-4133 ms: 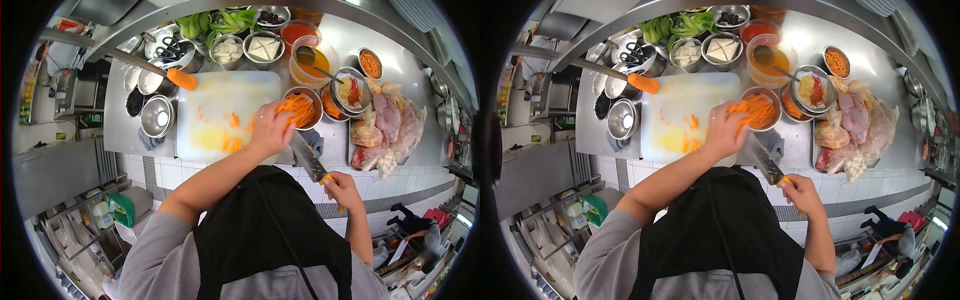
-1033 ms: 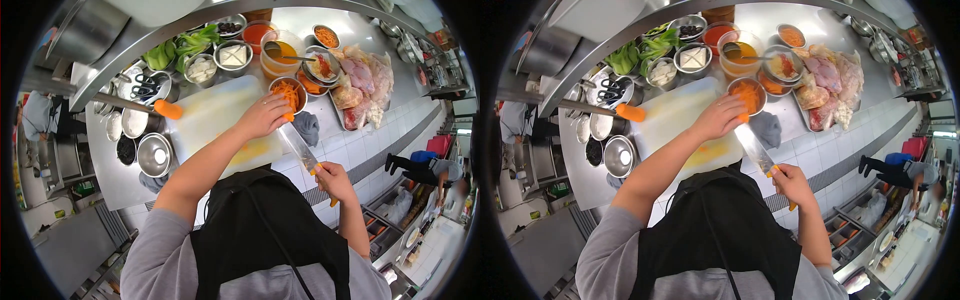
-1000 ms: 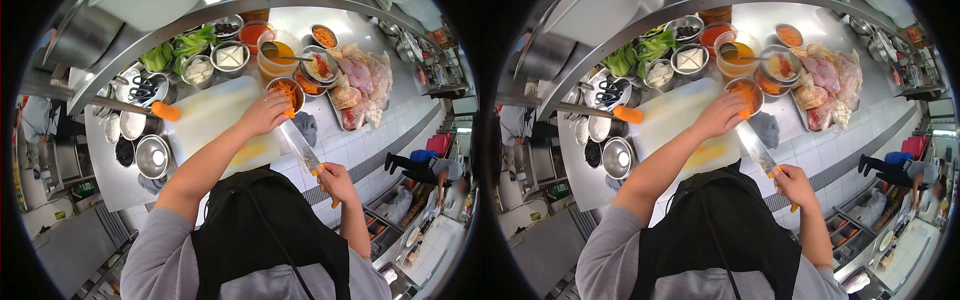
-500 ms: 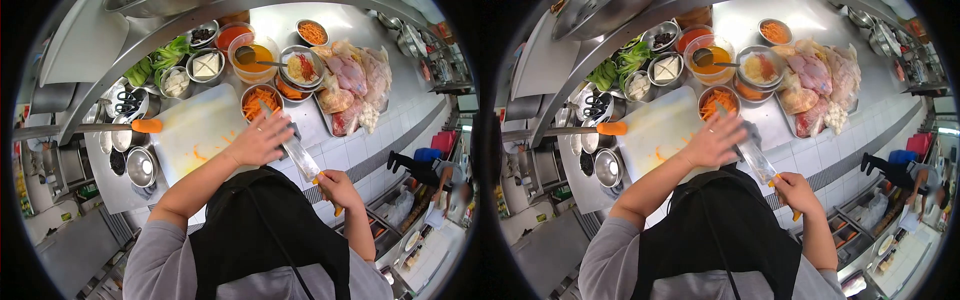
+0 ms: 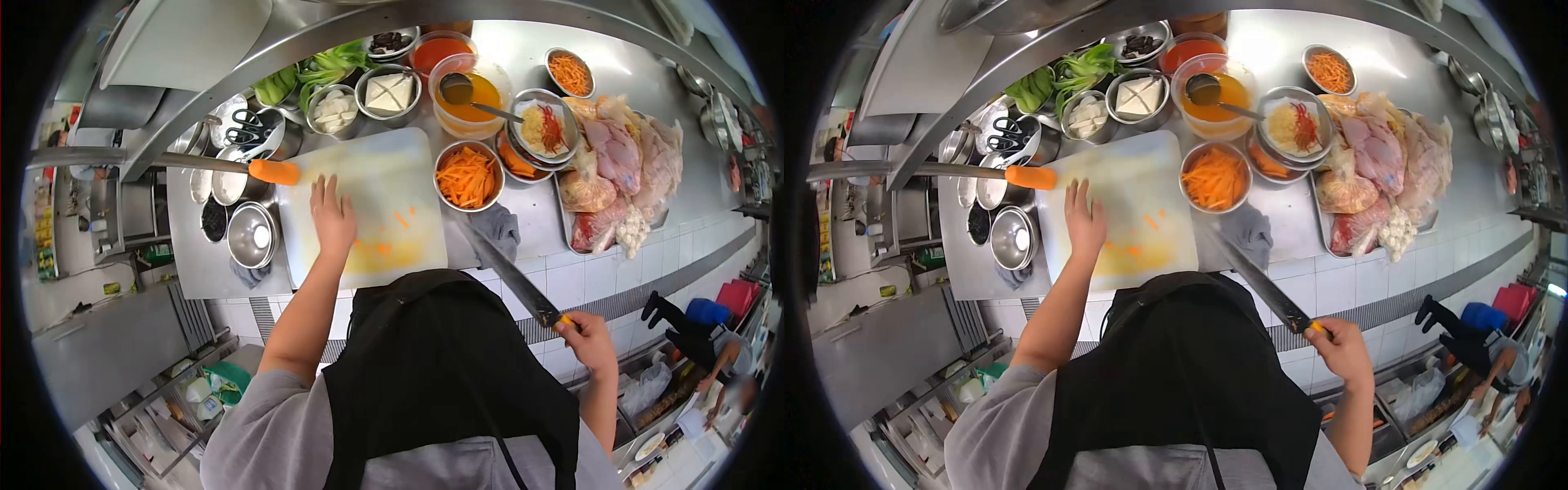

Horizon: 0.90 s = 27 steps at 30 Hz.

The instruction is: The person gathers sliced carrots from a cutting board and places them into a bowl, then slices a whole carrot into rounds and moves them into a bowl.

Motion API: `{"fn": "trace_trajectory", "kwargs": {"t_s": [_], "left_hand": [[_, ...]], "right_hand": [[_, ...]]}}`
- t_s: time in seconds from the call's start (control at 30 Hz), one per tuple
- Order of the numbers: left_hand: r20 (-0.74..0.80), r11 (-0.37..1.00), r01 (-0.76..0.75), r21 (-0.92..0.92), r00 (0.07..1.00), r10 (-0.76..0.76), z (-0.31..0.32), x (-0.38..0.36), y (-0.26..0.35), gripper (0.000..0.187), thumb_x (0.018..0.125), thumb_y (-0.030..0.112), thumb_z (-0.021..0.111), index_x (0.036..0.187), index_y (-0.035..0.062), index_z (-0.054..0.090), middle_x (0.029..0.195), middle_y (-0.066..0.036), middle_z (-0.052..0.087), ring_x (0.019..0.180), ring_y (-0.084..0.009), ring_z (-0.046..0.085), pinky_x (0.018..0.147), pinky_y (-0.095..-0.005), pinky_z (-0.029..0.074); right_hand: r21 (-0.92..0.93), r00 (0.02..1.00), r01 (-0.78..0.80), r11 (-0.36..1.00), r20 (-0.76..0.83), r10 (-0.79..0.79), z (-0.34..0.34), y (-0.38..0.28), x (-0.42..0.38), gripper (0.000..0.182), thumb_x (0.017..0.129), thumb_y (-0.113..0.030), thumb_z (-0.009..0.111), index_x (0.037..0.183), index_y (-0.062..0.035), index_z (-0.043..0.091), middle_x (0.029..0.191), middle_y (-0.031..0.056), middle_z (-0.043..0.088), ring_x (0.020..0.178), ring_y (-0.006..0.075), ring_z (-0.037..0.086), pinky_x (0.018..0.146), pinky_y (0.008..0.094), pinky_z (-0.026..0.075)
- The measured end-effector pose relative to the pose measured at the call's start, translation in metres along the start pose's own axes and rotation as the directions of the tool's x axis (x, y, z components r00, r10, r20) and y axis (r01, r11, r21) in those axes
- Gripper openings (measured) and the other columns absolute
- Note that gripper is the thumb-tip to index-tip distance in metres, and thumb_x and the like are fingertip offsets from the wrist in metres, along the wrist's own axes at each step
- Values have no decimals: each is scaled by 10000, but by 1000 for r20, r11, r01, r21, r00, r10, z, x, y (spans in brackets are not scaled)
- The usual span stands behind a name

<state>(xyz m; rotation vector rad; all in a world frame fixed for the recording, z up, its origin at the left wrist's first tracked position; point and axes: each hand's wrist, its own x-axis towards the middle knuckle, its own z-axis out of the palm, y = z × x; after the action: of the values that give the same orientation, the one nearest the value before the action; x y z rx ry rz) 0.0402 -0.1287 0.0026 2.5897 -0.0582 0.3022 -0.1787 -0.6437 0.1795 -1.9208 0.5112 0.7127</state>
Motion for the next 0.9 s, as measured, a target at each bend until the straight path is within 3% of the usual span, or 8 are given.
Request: {"fn": "trace_trajectory", "kwargs": {"t_s": [0.07,0.17,0.23,0.43,0.53,0.6,0.73,0.9], "left_hand": [[0,990,49,133,999,-50,-9,-40,-13,518,1019,111,624,1517,-18,559,1670,-269,462,1564,-526,381,1284,-606,318],[229,990,-115,83,969,93,-26,-86,-4,507,1007,43,616,1508,-19,570,1663,-265,478,1573,-503,389,1288,-576,347],[421,967,-64,-245,892,166,-47,-99,9,534,992,3,612,1523,-11,560,1669,-262,474,1585,-471,393,1288,-513,380],[146,998,32,-52,989,-24,-65,-91,-19,655,892,95,824,1505,35,601,1608,-218,535,1427,-440,549,1188,-503,479],[309,996,-66,-52,948,79,-78,-72,-29,702,863,126,870,1512,83,607,1596,-188,534,1360,-411,602,1143,-487,517],[521,970,-14,-243,841,143,-79,-63,-27,714,854,127,881,1517,138,615,1543,-148,562,1268,-361,661,1072,-457,565],[522,948,-130,-290,809,270,-78,-44,-26,652,866,139,875,1476,173,650,1447,-111,594,1140,-321,702,981,-435,599],[556,900,-206,-385,726,404,-67,-35,-39,324,917,156,827,1233,111,769,1270,-64,645,1127,-282,700,954,-416,596]], "right_hand": [[-107,998,71,992,7,-70,18,13,22,216,1025,-207,768,987,5,777,661,-18,597,584,82,501,554,303,411],[-172,994,108,979,45,-102,50,24,57,271,1033,-258,765,1019,13,781,666,1,616,593,108,522,563,329,428],[-39,997,55,998,56,-52,76,37,82,300,1048,-280,748,1049,17,779,686,12,640,604,109,566,577,316,459],[17,973,119,993,198,-120,130,29,134,328,1056,-308,735,1067,16,782,724,24,669,630,110,635,612,298,516],[-20,963,133,991,240,-124,149,16,142,338,1056,-317,734,1067,17,783,736,20,676,638,110,626,615,303,510],[-49,955,142,989,270,-124,163,10,141,336,1056,-317,734,1067,15,784,736,18,675,647,107,622,620,304,507],[-57,943,113,992,321,-89,191,4,136,321,1060,-310,731,1054,7,786,728,12,669,667,99,601,625,302,486],[56,934,68,996,347,-83,229,3,133,286,1084,-288,707,1019,-16,767,717,-14,643,605,75,571,558,264,454]]}}
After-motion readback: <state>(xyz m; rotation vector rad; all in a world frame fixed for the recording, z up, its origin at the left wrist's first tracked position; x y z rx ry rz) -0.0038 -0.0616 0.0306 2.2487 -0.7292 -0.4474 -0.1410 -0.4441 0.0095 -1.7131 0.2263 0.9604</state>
